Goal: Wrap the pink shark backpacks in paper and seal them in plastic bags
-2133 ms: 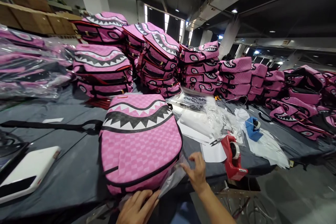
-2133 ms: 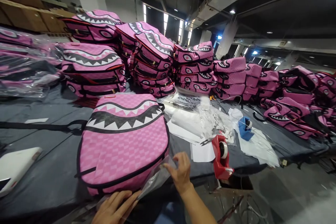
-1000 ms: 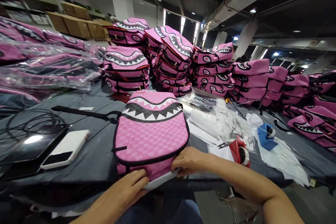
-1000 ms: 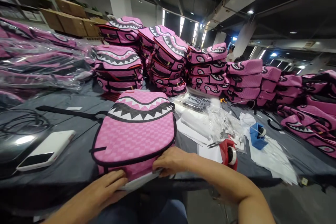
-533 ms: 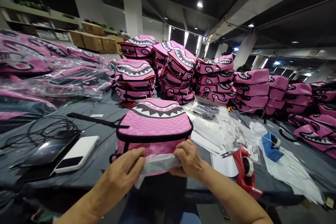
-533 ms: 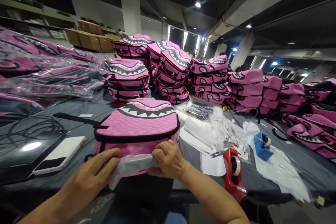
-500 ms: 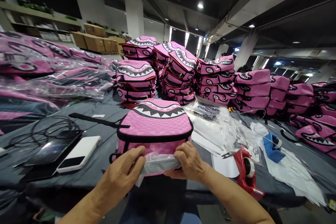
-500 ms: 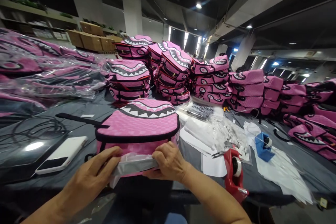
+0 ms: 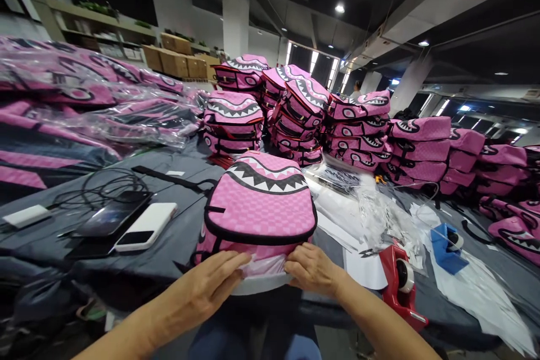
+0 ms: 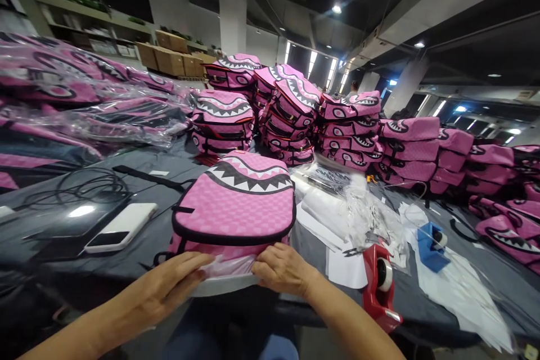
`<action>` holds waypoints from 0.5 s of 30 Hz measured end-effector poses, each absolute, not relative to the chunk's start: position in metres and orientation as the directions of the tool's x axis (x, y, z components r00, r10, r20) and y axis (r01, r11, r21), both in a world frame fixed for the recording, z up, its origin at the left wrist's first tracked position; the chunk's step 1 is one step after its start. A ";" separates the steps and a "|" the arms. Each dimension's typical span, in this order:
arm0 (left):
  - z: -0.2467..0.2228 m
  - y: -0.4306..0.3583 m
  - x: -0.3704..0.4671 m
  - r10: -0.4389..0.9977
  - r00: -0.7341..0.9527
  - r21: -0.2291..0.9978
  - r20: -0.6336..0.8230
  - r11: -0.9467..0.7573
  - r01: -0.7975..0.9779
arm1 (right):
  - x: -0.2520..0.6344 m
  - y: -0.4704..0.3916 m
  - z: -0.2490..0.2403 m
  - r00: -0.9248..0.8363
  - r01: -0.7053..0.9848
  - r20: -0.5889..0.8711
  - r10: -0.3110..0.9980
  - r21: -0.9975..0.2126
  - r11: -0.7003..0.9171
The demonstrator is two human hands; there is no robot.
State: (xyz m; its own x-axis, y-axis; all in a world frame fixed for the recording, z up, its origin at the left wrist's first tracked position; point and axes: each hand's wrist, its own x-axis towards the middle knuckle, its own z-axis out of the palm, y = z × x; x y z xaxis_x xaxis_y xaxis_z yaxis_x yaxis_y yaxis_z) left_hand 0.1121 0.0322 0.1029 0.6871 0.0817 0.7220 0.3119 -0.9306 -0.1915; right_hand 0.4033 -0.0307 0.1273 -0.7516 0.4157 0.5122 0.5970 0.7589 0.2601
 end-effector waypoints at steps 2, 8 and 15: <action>0.101 0.030 0.118 0.047 0.574 -0.196 0.817 -0.915 0.354 | 0.408 -0.035 0.130 -0.772 0.584 0.467 0.430 0.256 0.770; 0.096 0.006 0.138 0.055 0.450 -0.222 0.891 -0.813 0.539 | 0.403 -0.030 0.116 -0.649 0.686 0.651 0.393 0.278 0.672; 0.075 -0.007 0.145 0.182 0.493 -0.109 0.851 -0.857 0.504 | 0.393 -0.027 0.046 -0.409 0.844 0.799 0.442 0.146 0.517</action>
State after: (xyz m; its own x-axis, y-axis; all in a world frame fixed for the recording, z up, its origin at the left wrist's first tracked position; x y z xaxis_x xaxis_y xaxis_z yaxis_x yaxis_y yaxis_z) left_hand 0.1451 -0.0073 0.0747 0.4930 0.1823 0.8507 0.5045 -0.8565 -0.1088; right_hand 0.3927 -0.0267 0.0465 -0.4085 0.4418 0.7987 0.8436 0.5169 0.1455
